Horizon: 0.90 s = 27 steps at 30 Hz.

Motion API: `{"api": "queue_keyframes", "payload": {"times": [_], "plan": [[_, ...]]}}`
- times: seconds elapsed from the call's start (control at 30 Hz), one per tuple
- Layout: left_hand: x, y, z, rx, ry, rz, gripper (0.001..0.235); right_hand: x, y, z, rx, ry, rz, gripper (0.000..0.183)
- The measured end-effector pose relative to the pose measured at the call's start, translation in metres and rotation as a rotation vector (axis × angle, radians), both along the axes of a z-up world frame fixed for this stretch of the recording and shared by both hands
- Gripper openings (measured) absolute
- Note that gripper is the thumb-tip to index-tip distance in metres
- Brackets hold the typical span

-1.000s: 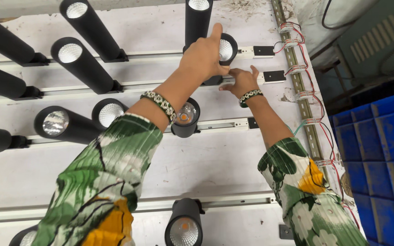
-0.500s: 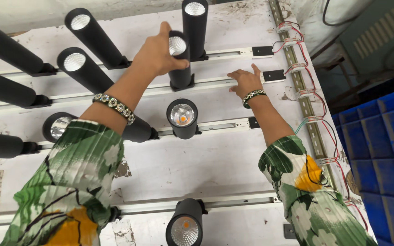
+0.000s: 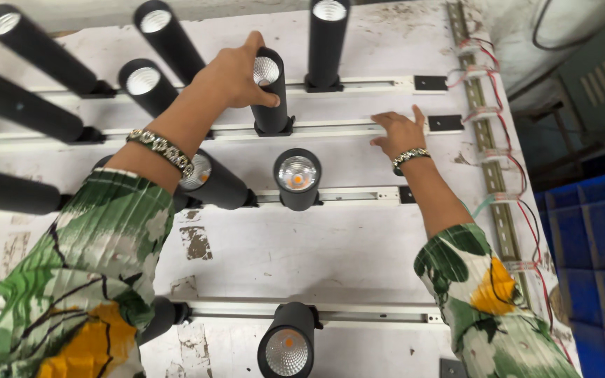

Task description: The person pushes several cylindrical black light fixtures into place along aluminum tracks and presses wire connectors into the base of each unit.

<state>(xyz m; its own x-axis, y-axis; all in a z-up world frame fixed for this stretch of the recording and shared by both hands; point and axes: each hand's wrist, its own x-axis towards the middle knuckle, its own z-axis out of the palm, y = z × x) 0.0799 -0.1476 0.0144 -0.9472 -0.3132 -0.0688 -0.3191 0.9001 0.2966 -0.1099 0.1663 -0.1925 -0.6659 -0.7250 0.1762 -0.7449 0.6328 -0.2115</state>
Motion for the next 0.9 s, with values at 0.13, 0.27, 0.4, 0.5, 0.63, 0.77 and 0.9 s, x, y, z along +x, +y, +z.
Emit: {"api": "queue_keyframes", "payload": {"times": [0.13, 0.27, 0.4, 0.5, 0.63, 0.77, 0.9], "plan": [[0.016, -0.011, 0.009, -0.034, -0.048, 0.048, 0.098, 0.001, 0.001, 0.005, 0.012, 0.013, 0.027, 0.063], [0.021, 0.000, 0.024, 0.011, -0.127, 0.111, 0.092, 0.005, -0.002, 0.016, 0.124, 0.033, 0.009, 0.068], [0.026, -0.001, 0.029, 0.034, -0.178, 0.128, 0.086, 0.001, -0.008, 0.027, 0.206, -0.022, -0.027, 0.067], [0.025, -0.006, 0.014, 0.015, -0.036, 0.056, 0.091, 0.003, -0.031, 0.023, 0.050, -0.048, 0.051, 0.060], [0.021, -0.013, 0.005, 0.006, -0.026, 0.085, 0.090, 0.022, -0.103, 0.015, -0.224, -0.117, 0.282, 0.059], [0.016, -0.015, -0.002, 0.015, -0.002, 0.112, 0.094, 0.068, -0.170, 0.009, -0.191, -0.129, 0.381, 0.064], [0.013, -0.015, -0.006, 0.012, 0.012, 0.139, 0.100, 0.088, -0.187, 0.010, -0.150, -0.198, 0.272, 0.054]]}}
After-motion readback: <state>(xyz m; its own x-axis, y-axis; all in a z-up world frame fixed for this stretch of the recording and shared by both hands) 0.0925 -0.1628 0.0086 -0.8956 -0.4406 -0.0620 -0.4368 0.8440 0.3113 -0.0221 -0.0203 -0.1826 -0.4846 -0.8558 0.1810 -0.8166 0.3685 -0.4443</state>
